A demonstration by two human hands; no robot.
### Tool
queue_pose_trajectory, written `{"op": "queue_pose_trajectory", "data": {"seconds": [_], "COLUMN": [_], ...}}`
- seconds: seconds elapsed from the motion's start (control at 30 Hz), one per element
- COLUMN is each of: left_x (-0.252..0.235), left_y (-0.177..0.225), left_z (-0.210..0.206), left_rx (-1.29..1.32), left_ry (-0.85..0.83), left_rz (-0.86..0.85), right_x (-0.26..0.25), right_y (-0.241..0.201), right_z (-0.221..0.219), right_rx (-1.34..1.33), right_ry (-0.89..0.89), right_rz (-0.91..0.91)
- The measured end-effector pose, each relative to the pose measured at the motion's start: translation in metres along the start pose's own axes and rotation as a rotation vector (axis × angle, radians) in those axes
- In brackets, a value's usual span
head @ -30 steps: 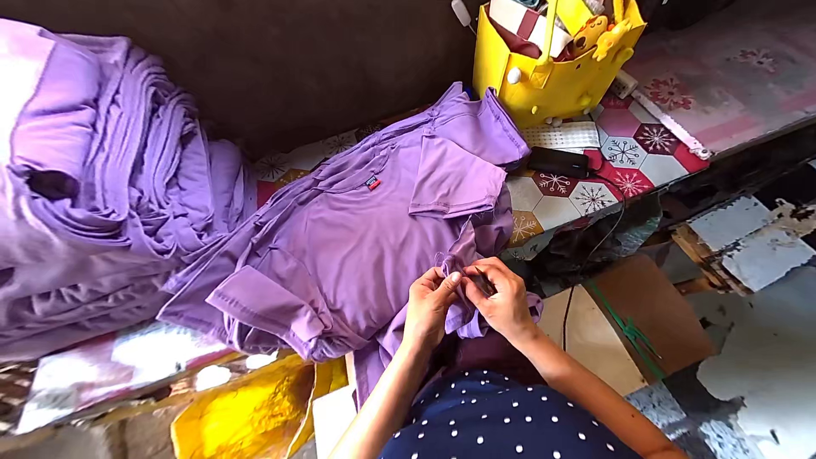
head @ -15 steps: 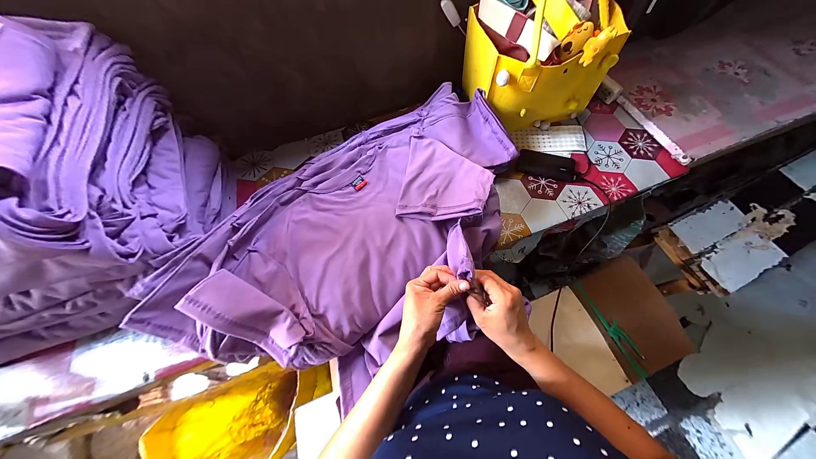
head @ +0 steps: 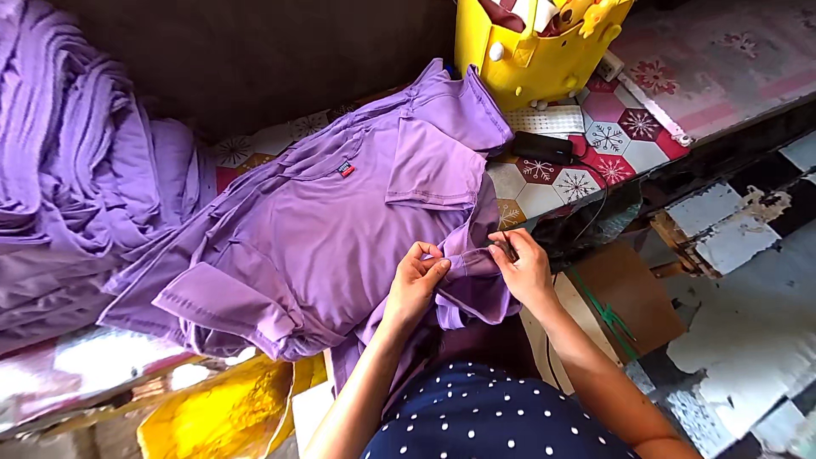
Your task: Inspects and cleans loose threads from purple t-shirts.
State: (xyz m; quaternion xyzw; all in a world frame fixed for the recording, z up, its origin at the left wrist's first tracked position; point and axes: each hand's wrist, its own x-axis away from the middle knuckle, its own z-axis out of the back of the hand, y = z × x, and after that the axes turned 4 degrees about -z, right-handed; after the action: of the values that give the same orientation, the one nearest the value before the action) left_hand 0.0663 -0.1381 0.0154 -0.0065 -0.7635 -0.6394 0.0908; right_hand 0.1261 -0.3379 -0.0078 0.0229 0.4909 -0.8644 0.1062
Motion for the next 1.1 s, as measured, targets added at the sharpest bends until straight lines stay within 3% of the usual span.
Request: {"op": "queue_pose_trajectory", "data": {"seconds": [0.07, 0.2, 0.37, 0.53, 0.6, 0.83, 1.0, 1.1], "left_x": [0.004, 0.009, 0.016, 0.018, 0.019, 0.021, 0.021, 0.021], "left_y": [0.002, 0.003, 0.001, -0.006, -0.005, -0.006, -0.011, -0.014], "left_z": [-0.003, -0.008, -0.016, -0.022, -0.025, -0.029, -0.028, -0.028], "left_rx": [-0.032, -0.086, -0.168, -0.375, -0.352, -0.225, -0.489, -0.623], "left_ry": [0.009, 0.035, 0.095, 0.069, 0.104, 0.175, 0.204, 0.198], "left_rz": [-0.054, -0.155, -0.303, -0.510, -0.507, -0.478, -0.679, -0.772], "right_x": [0.010, 0.026, 0.032, 0.030, 0.030, 0.031, 0.031, 0.029], "right_y": [-0.015, -0.038, -0.041, -0.043, -0.043, -0.048, -0.051, -0.047], "right_z": [-0.003, -0.007, -0.008, -0.010, -0.010, -0.003, -0.004, -0.011], "right_rx": [-0.061, -0.175, -0.253, -0.180, -0.201, -0.328, -0.250, -0.140], "right_ry": [0.088, 0.020, 0.082, 0.112, 0.139, 0.047, 0.036, 0.063], "right_rz": [0.105, 0.034, 0.028, 0.074, 0.108, -0.039, -0.046, 0.044]}}
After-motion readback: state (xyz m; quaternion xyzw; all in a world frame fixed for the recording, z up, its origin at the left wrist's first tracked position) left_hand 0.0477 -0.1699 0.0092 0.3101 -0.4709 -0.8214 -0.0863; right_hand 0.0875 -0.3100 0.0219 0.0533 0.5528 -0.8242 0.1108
